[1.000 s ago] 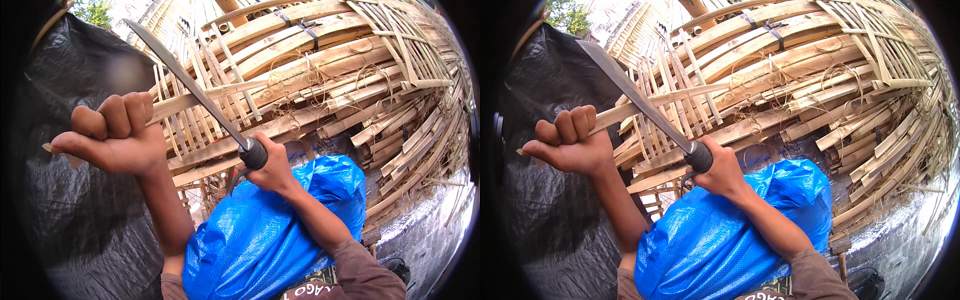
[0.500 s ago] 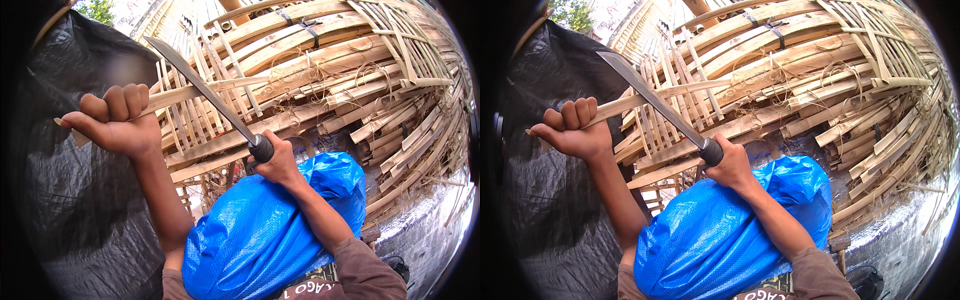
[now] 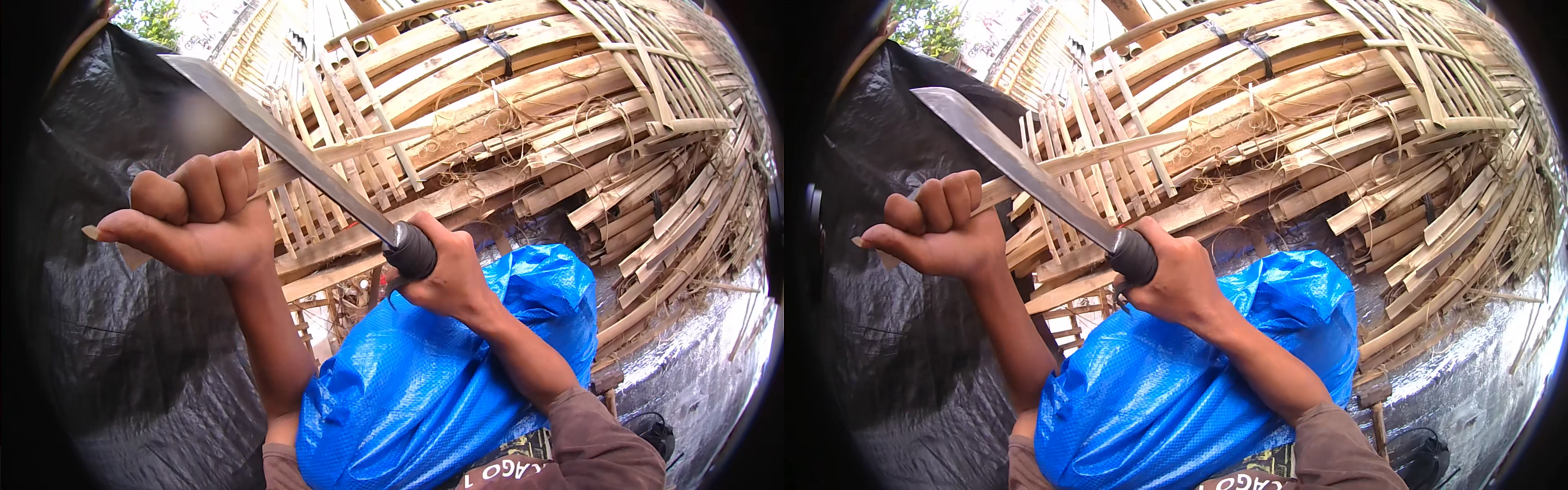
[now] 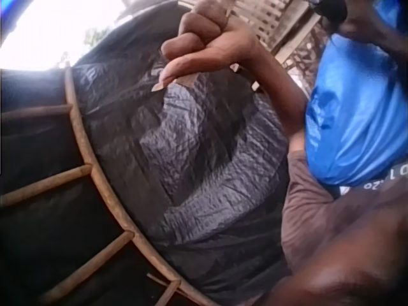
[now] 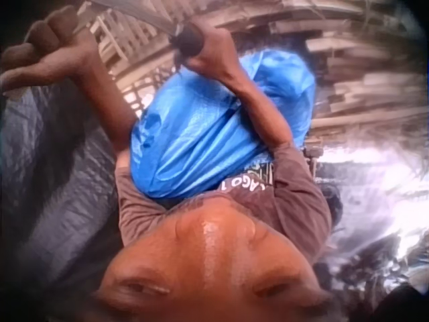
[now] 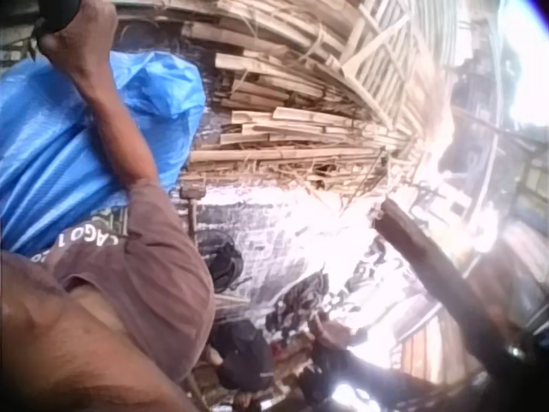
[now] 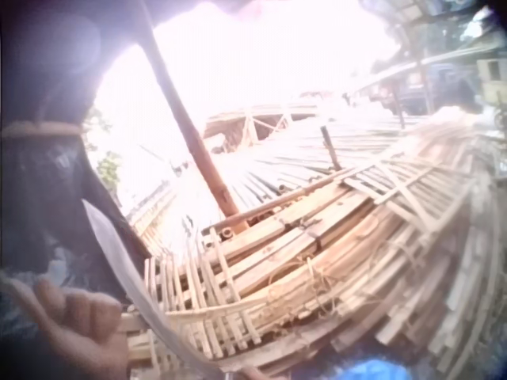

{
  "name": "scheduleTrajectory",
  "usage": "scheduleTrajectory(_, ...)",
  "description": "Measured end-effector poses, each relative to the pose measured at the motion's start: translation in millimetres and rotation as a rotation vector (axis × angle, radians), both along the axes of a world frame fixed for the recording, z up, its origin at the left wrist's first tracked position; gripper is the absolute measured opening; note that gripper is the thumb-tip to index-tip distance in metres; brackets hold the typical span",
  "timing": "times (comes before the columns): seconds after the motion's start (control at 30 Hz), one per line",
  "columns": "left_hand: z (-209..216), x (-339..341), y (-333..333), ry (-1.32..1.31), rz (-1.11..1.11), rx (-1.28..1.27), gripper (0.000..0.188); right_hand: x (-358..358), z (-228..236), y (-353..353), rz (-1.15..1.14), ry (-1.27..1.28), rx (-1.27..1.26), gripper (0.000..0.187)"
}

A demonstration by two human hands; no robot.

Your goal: The person secures thin strips of bamboo to a wooden frame using a hammer and then trims a strip with a machete.

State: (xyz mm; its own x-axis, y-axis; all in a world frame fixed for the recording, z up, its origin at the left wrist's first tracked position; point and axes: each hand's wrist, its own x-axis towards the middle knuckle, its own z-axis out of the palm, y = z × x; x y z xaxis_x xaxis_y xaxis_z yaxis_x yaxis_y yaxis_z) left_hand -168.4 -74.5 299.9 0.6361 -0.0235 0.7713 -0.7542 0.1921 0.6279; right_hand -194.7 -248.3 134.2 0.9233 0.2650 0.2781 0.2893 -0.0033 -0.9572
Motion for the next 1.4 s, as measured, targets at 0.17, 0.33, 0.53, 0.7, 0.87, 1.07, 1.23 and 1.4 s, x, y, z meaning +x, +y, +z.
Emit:
scheduleTrajectory(0.17,0,4,10,0.022,0.011,-0.061,0.061,23,-38,1,-0.105,0.118,-0.151,0.035)
scheduleTrajectory(0.33,2,6,17,0.014,0.038,-0.059,0.061,18,-23,-4,-0.044,0.111,-0.106,0.038)
scheduleTrajectory(0.53,5,4,3,0.017,-0.05,0.003,0.061,19,-20,1,-0.023,0.049,0.003,0.037)
scheduleTrajectory(0.7,6,9,6,0.013,0.001,-0.022,0.061,44,-61,-6,-0.163,0.168,-0.061,0.033)
scheduleTrajectory(0.87,11,13,-3,0.023,-0.086,0.028,0.06,24,-24,-9,-0.084,0.078,0.028,0.035)
scheduleTrajectory(1.07,12,12,3,0.044,-0.167,0.023,0.06,44,-53,-14,-0.117,0.124,-0.043,0.033)
scheduleTrajectory(1.23,14,14,0,0.041,-0.227,0.066,0.06,39,-37,-26,-0.103,0.155,-0.116,0.032)
scheduleTrajectory(1.4,16,15,-5,0.026,-0.308,0.153,0.06,20,4,-23,0.039,0.077,0.05,0.031)
